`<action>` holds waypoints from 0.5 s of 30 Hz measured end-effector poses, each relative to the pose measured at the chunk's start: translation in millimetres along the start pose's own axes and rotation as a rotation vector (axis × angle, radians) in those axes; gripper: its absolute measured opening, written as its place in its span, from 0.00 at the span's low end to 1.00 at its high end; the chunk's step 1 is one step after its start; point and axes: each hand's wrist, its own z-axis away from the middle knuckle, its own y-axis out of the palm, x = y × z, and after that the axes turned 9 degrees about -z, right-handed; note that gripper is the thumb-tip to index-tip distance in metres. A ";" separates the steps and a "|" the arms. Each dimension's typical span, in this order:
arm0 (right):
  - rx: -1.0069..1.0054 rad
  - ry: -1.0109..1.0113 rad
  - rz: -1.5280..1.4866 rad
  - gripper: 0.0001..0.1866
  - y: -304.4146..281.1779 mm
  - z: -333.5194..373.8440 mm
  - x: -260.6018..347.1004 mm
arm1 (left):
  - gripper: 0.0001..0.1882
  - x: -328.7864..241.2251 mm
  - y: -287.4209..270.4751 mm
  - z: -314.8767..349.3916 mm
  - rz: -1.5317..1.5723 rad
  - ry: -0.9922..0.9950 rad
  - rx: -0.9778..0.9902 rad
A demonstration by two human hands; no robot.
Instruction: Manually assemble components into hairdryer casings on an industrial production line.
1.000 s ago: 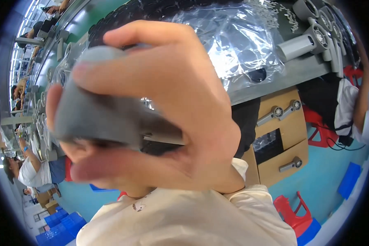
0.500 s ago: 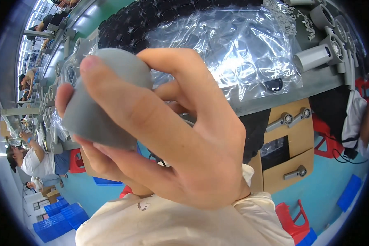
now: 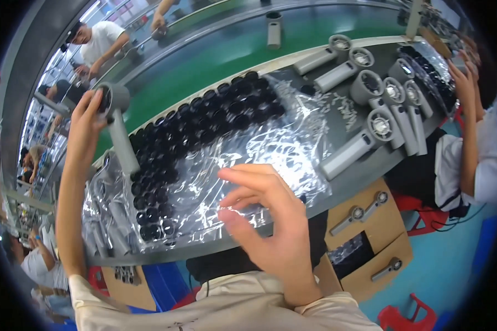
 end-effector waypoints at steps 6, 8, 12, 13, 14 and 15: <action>-0.155 0.005 0.364 0.10 -45.2 9.8 11.2 | 0.20 110.2 -13.9 -192.4 -0.158 -0.148 -0.006; -0.268 0.092 0.473 0.09 -56.3 12.7 21.7 | 0.22 147.4 -9.7 -227.5 -0.187 -0.166 -0.039; -0.170 -0.096 0.834 0.09 -71.4 -14.1 39.7 | 0.27 205.8 -9.9 -250.8 -0.329 -0.217 -0.140; -0.056 -0.186 0.950 0.10 -73.9 -27.3 49.4 | 0.28 215.0 -16.7 -258.9 -0.384 -0.197 -0.178; 0.045 -0.232 1.074 0.10 -80.5 -43.0 47.1 | 0.28 212.7 -15.2 -258.4 -0.389 -0.213 -0.183; 0.157 -0.287 1.187 0.11 -86.0 -59.8 42.4 | 0.30 207.1 -19.2 -259.8 -0.625 -0.188 -0.135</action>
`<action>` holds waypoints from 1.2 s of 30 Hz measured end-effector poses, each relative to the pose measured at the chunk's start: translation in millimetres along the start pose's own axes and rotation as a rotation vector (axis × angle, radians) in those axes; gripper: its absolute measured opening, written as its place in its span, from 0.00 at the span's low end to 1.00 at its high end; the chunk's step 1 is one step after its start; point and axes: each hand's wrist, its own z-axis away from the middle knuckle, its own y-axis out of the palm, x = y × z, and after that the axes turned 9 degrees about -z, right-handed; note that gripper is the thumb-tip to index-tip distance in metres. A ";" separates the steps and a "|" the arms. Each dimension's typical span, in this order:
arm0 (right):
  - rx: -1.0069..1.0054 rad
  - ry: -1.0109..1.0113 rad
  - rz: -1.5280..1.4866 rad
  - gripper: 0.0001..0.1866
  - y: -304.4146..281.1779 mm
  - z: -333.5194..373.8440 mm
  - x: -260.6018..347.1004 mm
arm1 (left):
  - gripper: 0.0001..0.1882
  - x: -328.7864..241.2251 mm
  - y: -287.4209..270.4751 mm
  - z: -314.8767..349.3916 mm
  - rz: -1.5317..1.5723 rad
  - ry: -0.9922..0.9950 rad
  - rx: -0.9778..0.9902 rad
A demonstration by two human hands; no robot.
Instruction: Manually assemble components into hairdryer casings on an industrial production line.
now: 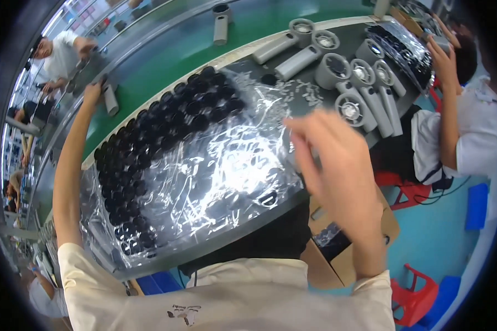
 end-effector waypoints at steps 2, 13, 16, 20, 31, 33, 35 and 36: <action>0.125 0.066 0.238 0.11 5.9 -20.1 -23.3 | 0.35 -39.1 6.8 29.5 -0.164 0.092 0.037; 0.273 0.073 0.280 0.06 30.0 -37.3 -75.7 | 0.14 -89.7 -55.8 289.9 -0.385 1.013 -0.208; 0.281 0.094 0.236 0.07 17.6 -31.7 -99.9 | 0.13 -91.3 -56.2 323.6 -0.327 1.060 -0.148; 0.230 0.099 0.217 0.06 18.9 -34.1 -96.7 | 0.14 -96.3 -64.6 346.7 -0.197 1.056 -0.031; 0.072 0.083 -0.383 0.06 43.8 -15.8 -19.1 | 0.10 -98.5 -71.8 338.1 -0.359 1.067 0.114; 0.066 0.175 -0.425 0.08 31.0 4.3 3.4 | 0.08 -96.1 -100.2 311.8 -0.417 0.981 0.018; 0.054 0.182 -0.451 0.08 20.3 21.1 7.3 | 0.08 -68.4 -139.6 286.3 -0.484 0.847 -0.096; 0.054 0.204 -0.458 0.08 22.0 24.4 8.3 | 0.10 -48.7 -160.7 281.1 -0.536 0.699 -0.070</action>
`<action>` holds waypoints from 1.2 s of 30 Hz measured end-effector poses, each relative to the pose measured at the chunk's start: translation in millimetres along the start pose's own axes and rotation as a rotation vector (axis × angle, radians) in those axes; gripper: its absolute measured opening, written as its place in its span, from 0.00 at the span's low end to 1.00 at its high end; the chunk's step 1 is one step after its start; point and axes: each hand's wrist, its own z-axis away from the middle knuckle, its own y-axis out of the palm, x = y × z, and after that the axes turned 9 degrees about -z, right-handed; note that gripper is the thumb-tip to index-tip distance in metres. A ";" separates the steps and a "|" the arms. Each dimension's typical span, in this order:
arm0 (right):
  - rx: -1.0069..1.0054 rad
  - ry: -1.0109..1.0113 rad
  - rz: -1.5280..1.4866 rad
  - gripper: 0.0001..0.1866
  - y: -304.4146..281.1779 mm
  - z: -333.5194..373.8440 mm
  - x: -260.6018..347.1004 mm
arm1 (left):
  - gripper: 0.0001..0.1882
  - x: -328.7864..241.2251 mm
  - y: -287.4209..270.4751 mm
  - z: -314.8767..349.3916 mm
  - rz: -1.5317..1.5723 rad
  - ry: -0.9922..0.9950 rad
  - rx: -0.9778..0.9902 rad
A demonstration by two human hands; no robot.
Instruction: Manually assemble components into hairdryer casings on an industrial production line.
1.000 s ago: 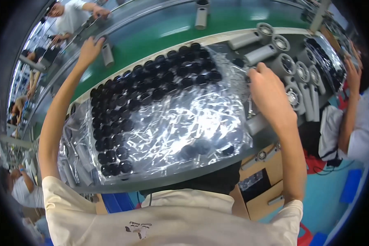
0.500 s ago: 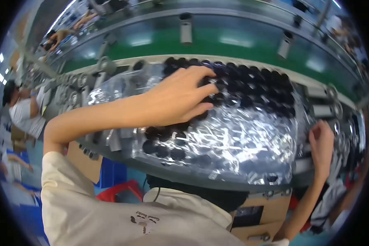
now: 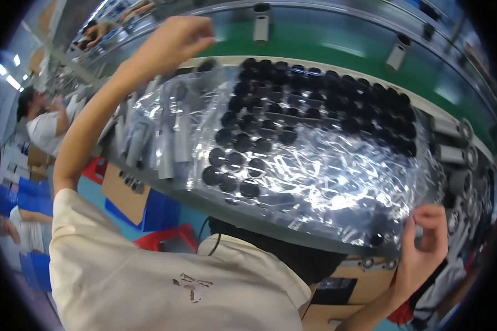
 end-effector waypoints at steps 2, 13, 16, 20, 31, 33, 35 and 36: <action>-0.012 0.056 -0.109 0.06 6.3 0.1 -8.5 | 0.12 47.8 -14.9 45.9 -0.048 -0.259 0.126; 0.147 0.032 -0.069 0.08 33.5 -8.1 -3.4 | 0.25 103.4 43.7 162.9 0.185 -0.861 0.224; 0.162 0.013 -0.087 0.08 37.3 -6.9 0.8 | 0.26 116.9 42.4 163.6 0.238 -0.834 0.320; 0.113 0.009 -0.007 0.08 28.6 1.3 3.7 | 0.28 124.4 48.7 152.4 0.254 -0.770 0.299; 0.025 0.061 -0.311 0.06 36.5 2.9 22.2 | 0.26 38.0 -36.2 138.3 1.021 -0.894 -0.224; 0.058 0.057 -0.396 0.06 39.5 4.2 23.0 | 0.20 1.3 -50.6 143.8 0.945 -0.762 -0.249; 0.069 0.077 -0.467 0.06 49.2 2.2 29.0 | 0.23 -42.8 -54.2 140.8 0.920 -0.761 -0.323; 0.075 0.079 -0.501 0.06 52.3 1.1 32.3 | 0.25 -60.0 -59.2 137.9 0.943 -0.767 -0.293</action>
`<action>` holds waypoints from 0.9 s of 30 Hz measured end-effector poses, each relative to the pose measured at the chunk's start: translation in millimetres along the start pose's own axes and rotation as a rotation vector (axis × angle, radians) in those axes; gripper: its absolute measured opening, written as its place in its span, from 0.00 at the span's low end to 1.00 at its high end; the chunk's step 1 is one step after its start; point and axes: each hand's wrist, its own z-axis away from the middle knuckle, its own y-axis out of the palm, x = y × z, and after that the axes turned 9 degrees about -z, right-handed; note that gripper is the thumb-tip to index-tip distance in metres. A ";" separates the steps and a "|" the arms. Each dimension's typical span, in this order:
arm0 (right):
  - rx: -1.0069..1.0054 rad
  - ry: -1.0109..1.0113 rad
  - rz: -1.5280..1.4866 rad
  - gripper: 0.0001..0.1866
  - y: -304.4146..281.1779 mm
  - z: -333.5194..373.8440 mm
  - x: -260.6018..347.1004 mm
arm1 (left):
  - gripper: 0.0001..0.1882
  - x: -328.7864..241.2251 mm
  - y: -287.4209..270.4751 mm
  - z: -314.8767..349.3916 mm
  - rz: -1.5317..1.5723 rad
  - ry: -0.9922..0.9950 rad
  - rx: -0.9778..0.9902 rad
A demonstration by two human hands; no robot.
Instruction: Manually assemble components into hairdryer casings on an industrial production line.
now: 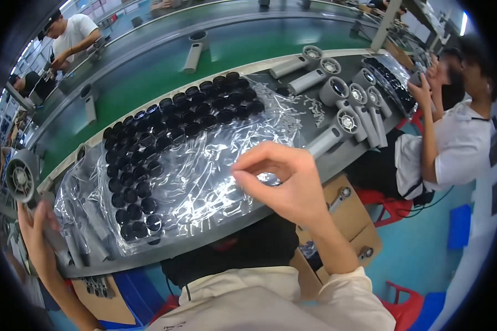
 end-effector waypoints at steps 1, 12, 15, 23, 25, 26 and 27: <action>0.005 0.013 0.002 0.06 4.1 -2.4 2.0 | 0.25 -12.7 10.0 12.0 0.124 -0.050 0.060; 0.168 -0.395 0.286 0.10 70.7 -7.5 31.9 | 0.20 -45.8 123.1 99.3 0.916 -0.335 0.518; 0.338 -0.517 0.426 0.13 70.6 -16.9 33.0 | 0.20 -47.9 125.6 101.7 0.934 -0.316 0.485; 0.292 -0.579 0.484 0.14 84.3 -16.6 14.6 | 0.22 -35.5 120.3 101.4 0.868 -0.307 0.466; 0.308 -0.571 0.499 0.14 86.8 -18.2 13.8 | 0.21 -31.1 118.4 101.6 0.860 -0.300 0.493; 0.320 -0.565 0.510 0.14 88.4 -19.1 13.8 | 0.21 -29.8 117.8 101.8 0.862 -0.303 0.485; 0.328 -0.564 0.507 0.14 89.2 -19.9 14.7 | 0.21 -28.2 117.5 102.1 0.856 -0.308 0.494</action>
